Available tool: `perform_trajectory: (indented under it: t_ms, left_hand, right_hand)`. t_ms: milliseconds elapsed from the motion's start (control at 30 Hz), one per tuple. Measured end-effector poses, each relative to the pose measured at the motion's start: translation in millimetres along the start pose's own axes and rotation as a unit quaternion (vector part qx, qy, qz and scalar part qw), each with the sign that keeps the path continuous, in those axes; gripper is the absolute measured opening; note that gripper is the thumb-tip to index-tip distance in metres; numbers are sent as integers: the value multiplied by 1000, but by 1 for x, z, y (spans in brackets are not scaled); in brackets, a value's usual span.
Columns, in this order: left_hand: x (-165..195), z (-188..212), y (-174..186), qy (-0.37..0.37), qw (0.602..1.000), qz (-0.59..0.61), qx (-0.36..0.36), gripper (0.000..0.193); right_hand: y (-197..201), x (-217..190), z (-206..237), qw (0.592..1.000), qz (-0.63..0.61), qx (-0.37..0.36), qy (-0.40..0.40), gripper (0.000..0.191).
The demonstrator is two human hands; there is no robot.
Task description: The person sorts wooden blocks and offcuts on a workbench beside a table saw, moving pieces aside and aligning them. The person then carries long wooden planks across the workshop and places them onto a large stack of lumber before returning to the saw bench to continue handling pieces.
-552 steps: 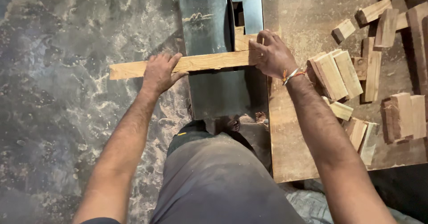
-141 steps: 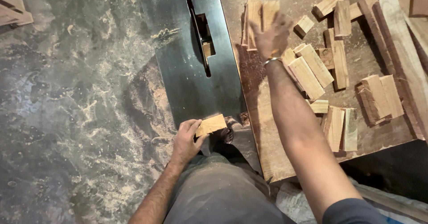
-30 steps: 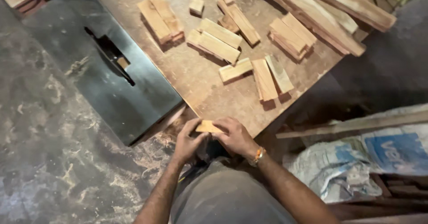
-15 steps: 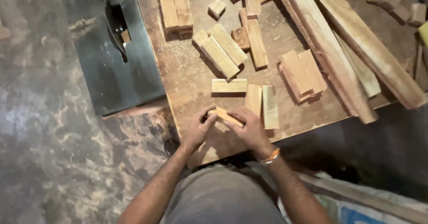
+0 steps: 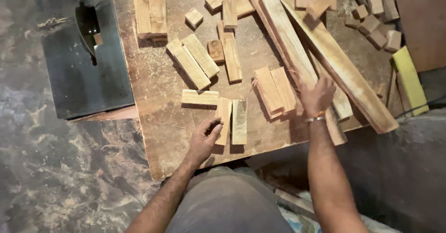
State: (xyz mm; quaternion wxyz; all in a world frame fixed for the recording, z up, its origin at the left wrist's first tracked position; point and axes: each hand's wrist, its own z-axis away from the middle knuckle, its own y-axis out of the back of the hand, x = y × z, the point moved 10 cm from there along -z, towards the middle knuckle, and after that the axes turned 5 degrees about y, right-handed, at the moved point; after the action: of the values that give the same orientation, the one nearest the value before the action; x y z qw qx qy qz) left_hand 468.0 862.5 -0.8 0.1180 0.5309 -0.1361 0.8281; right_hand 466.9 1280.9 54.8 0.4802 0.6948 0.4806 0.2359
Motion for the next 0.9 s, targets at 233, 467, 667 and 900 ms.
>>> perform_trajectory:
  t_ms: [233,467,667,900]
  left_hand:
    - [3,5,-2,-13,998,-56,36,31]
    - [15,12,18,-57,995,-74,38,32]
    - [24,16,54,-14,992,126,-17,46]
    - [-10,55,196,46,831,549,72,57]
  right_hand:
    - [-34,33,28,990,-93,-77,-73,65]
    - [37,-35,32,999,-41,-7,33,54]
    - [91,-172,65,963,-239,-124,14,54]
    - [118,-436,195,870,-337,-259,249,56]
